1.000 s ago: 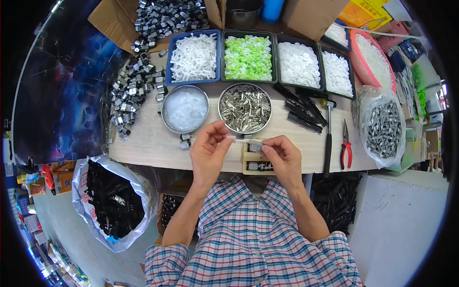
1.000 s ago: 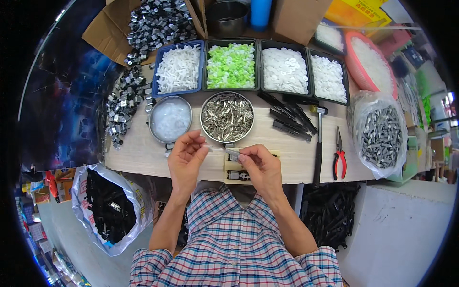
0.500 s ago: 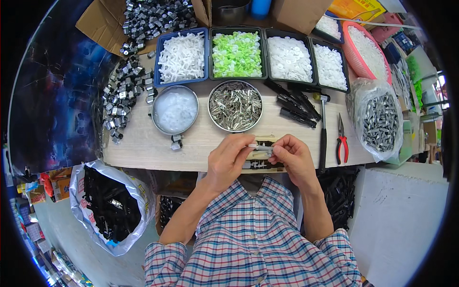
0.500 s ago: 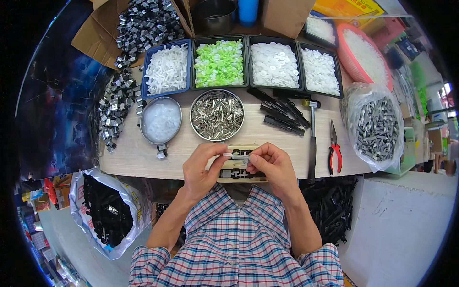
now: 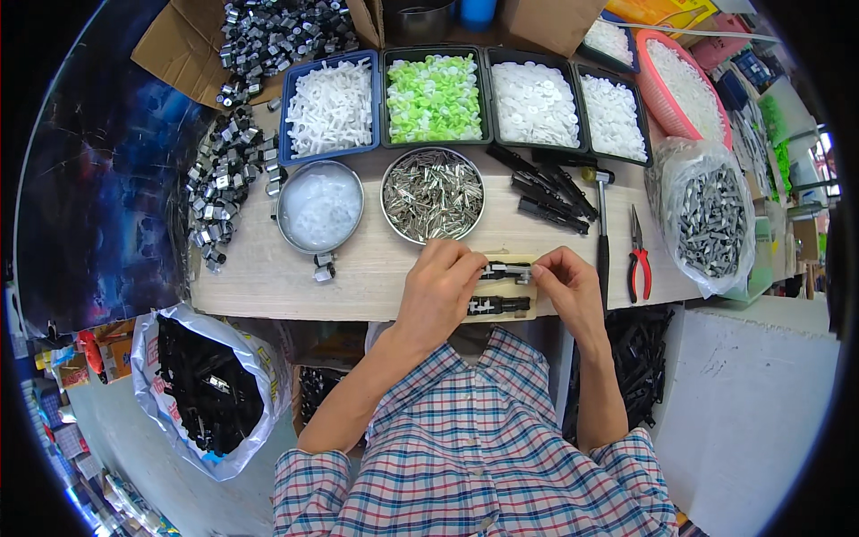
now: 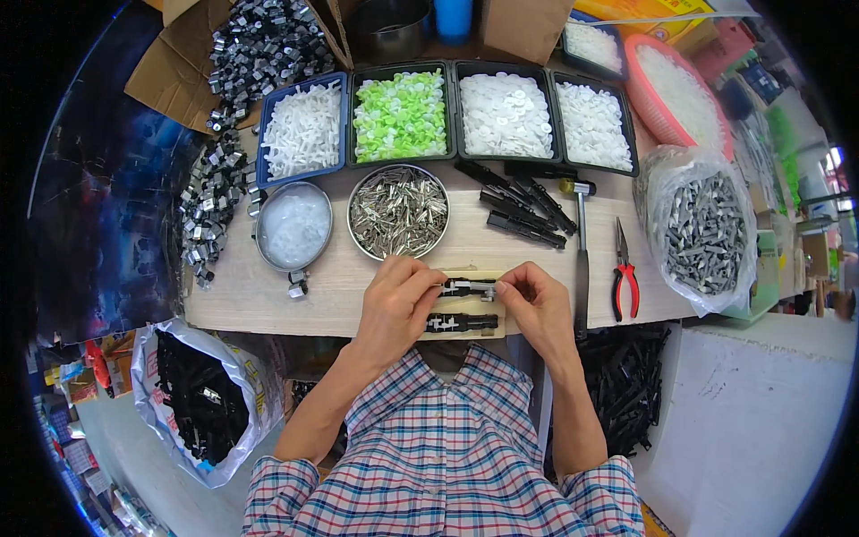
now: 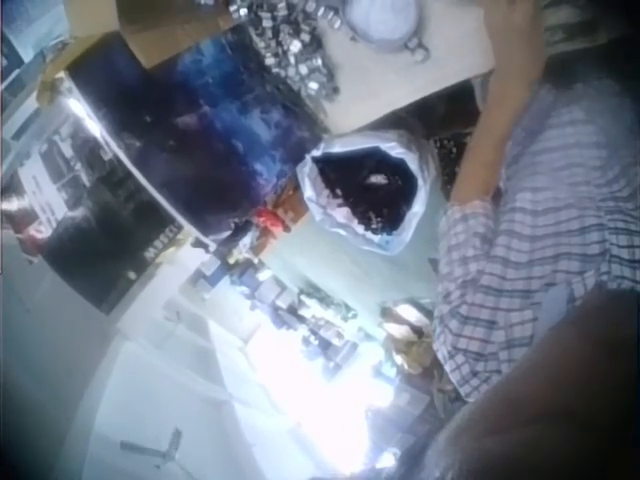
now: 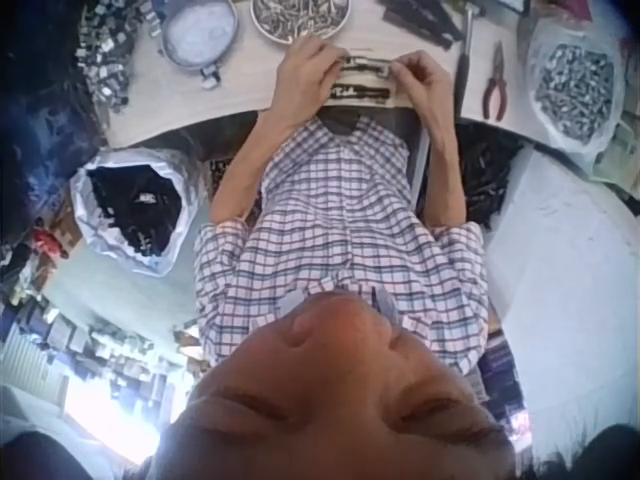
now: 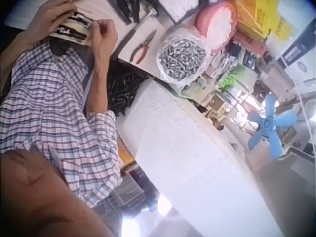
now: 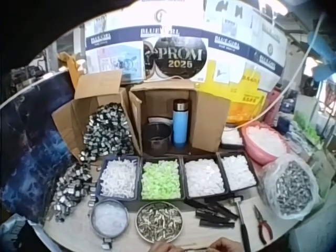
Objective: The recorder is assembling small components using a wooden jig, pliers, and a mallet.
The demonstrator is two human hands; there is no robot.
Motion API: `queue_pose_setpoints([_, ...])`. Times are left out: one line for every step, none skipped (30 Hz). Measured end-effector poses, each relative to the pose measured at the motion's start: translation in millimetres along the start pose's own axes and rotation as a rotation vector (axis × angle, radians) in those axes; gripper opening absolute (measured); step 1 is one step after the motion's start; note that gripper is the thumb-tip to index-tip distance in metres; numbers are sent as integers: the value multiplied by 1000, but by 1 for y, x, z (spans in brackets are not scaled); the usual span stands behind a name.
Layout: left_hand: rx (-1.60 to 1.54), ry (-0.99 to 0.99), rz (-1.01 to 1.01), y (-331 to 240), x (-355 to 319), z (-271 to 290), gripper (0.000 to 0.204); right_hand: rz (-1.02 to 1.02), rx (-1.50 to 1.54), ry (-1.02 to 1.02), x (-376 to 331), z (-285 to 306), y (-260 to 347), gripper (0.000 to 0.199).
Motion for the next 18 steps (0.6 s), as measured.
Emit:
queue_pose_setpoints([22, 20, 1, -1, 1, -2, 17, 1, -1, 2, 0, 0, 1, 14])
queue_pose_setpoints([22, 21, 1, -2, 2, -2, 17, 0, 0, 0, 0, 0, 1, 14])
queue_pose_setpoints([31, 47, -5, -3, 3, -3, 17, -7, -22, 10, -1, -1, 1, 13])
queue_pose_setpoints([40, 73, -11, -4, 4, -3, 17, -14, -44, 19, -1, -1, 2, 13])
queue_pose_setpoints([41, 74, -11, -4, 5, -4, 17, -15, -42, 18, -1, -3, 3, 13])
queue_pose_setpoints([53, 87, -14, -3, 6, -5, 16, -10, -51, 16, -1, -4, 5, 12])
queue_pose_setpoints([65, 100, -16, -3, 6, -5, 16, -6, -60, 15, 0, -5, 6, 11])
queue_pose_setpoints([65, 101, -16, -2, 7, -6, 16, -6, -60, 14, 0, -6, 6, 11])
queue_pose_setpoints([69, 113, -30, -1, 6, -7, 15, 15, -61, 3, 1, -6, 7, 11])
queue_pose_setpoints([74, 124, -44, 0, 6, -8, 15, 36, -62, -8, 1, -6, 7, 12])
queue_pose_setpoints([74, 124, -44, 1, 6, -8, 15, 35, -61, -8, 2, -6, 7, 12])
queue_pose_setpoints([100, 133, -67, 2, 6, -9, 15, 22, -50, 6, 4, -6, 7, 10])
queue_pose_setpoints([127, 141, -91, 2, 6, -10, 16, 9, -38, 20, 4, -6, 7, 9])
queue_pose_setpoints([127, 141, -91, 2, 6, -10, 16, 9, -38, 19, 5, -6, 5, 9])
queue_pose_setpoints([162, 147, -124, 2, 6, -11, 17, 57, -73, 2, 5, -6, 3, 8])
queue_pose_setpoints([197, 153, -157, 2, 6, -11, 17, 106, -107, -16, 6, -7, 0, 6])
queue_pose_setpoints([196, 153, -157, 0, 7, -10, 17, 106, -108, -16, 6, -8, -2, 6])
queue_pose_setpoints([241, 169, -175, -3, 8, -9, 17, 192, -162, -34, 5, -8, -4, 6])
Point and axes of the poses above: each hand's wrist, its own x-axis towards the middle knuckle, its own z-axis out of the back of the hand, y = z × x, the point moved 1 cm from there along x, towards the middle knuckle, and after that the axes turned 5 degrees about z, right-handed, at the moved point
